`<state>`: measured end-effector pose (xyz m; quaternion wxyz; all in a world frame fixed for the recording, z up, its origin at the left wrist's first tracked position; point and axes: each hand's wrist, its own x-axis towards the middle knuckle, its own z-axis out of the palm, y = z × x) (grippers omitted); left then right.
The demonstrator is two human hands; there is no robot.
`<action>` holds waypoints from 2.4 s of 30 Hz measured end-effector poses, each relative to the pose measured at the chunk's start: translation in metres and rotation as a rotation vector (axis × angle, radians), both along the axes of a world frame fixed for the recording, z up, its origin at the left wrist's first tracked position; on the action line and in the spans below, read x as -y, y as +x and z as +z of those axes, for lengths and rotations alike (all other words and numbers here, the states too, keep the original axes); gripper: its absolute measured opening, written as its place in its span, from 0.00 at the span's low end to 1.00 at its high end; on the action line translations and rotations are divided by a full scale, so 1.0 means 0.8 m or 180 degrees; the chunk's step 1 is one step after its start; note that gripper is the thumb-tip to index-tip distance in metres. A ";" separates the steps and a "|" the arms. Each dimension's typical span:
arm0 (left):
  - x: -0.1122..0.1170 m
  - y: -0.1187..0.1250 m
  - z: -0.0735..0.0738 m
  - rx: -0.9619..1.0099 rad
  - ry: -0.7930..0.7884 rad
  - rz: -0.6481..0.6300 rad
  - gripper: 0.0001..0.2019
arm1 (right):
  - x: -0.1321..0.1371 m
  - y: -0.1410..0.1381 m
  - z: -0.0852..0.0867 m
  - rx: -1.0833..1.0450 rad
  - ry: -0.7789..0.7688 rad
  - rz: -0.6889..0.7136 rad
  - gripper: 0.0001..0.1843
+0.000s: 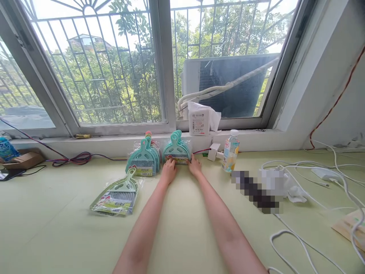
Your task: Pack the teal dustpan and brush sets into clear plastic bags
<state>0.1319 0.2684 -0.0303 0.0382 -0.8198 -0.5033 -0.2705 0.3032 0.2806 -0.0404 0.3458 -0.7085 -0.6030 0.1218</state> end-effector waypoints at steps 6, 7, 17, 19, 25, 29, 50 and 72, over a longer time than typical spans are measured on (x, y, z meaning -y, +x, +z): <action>0.002 -0.002 0.001 -0.0021 -0.0029 -0.0035 0.13 | 0.005 0.001 0.001 -0.0021 0.0045 -0.0041 0.32; 0.003 -0.002 0.001 -0.0008 0.0014 -0.0051 0.13 | 0.005 0.001 0.001 -0.0070 0.0065 -0.0036 0.33; 0.012 -0.003 0.006 0.0250 0.0412 -0.0168 0.13 | 0.025 0.002 0.008 -0.0751 0.0739 -0.0482 0.35; 0.019 -0.005 0.009 0.0414 0.0514 -0.0142 0.13 | 0.036 0.006 0.007 -0.0936 0.0884 -0.0599 0.33; 0.069 -0.012 0.009 0.0556 0.0501 0.0033 0.13 | 0.086 0.005 -0.005 -0.0238 0.0396 -0.0356 0.32; 0.126 -0.019 0.006 0.0496 0.0390 0.0336 0.14 | 0.127 0.000 -0.008 0.0089 0.0179 -0.0157 0.31; 0.316 -0.133 0.051 -0.0165 -0.1809 -0.0785 0.22 | 0.325 -0.027 0.011 0.0191 -0.0326 0.0917 0.16; 0.244 -0.051 0.022 0.3778 -0.2899 -0.0831 0.24 | 0.328 0.000 0.038 -0.0790 0.1929 -0.0019 0.20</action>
